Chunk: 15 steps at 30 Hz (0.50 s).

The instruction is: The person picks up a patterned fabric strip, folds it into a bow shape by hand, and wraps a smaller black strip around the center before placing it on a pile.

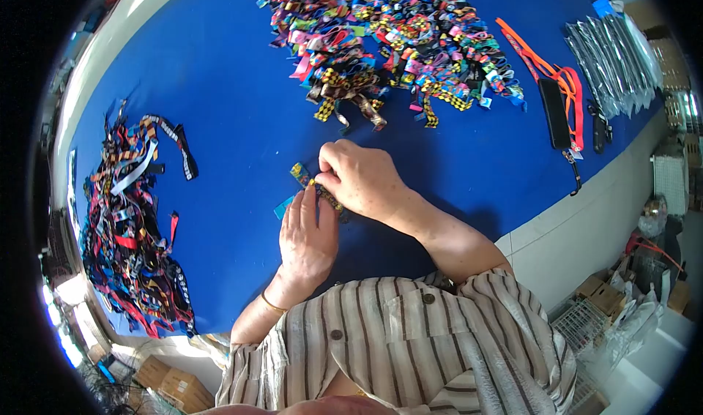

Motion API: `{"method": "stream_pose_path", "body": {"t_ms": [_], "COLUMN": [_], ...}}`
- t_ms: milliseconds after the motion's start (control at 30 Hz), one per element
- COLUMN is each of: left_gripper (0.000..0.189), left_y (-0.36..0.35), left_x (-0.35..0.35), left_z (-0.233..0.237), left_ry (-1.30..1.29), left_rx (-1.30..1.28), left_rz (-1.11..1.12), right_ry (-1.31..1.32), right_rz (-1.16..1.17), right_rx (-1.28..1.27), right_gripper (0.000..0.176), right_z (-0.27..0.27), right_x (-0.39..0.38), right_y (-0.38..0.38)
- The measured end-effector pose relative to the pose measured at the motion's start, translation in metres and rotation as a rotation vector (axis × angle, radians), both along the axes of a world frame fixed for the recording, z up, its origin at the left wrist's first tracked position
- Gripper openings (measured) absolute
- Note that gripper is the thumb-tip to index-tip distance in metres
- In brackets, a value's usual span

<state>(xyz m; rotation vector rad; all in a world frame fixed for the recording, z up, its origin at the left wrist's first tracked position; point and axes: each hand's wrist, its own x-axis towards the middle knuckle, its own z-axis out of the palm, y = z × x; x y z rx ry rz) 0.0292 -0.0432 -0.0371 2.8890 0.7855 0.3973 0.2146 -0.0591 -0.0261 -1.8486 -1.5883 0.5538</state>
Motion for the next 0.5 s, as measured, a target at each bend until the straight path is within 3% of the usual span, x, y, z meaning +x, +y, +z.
{"method": "stream_pose_path", "body": {"t_ms": [500], "left_gripper": [0.032], "left_y": [-0.0071], "left_x": [0.0020], "left_z": [0.0059], "left_ry": [0.075], "left_rx": [-0.013], "left_rz": [-0.036], "right_ry": [-0.024], "right_rz": [0.004], "right_rx": [-0.021], "right_gripper": [0.024], "right_z": [-0.0024], "right_x": [0.0028], "right_y": [-0.0026]}}
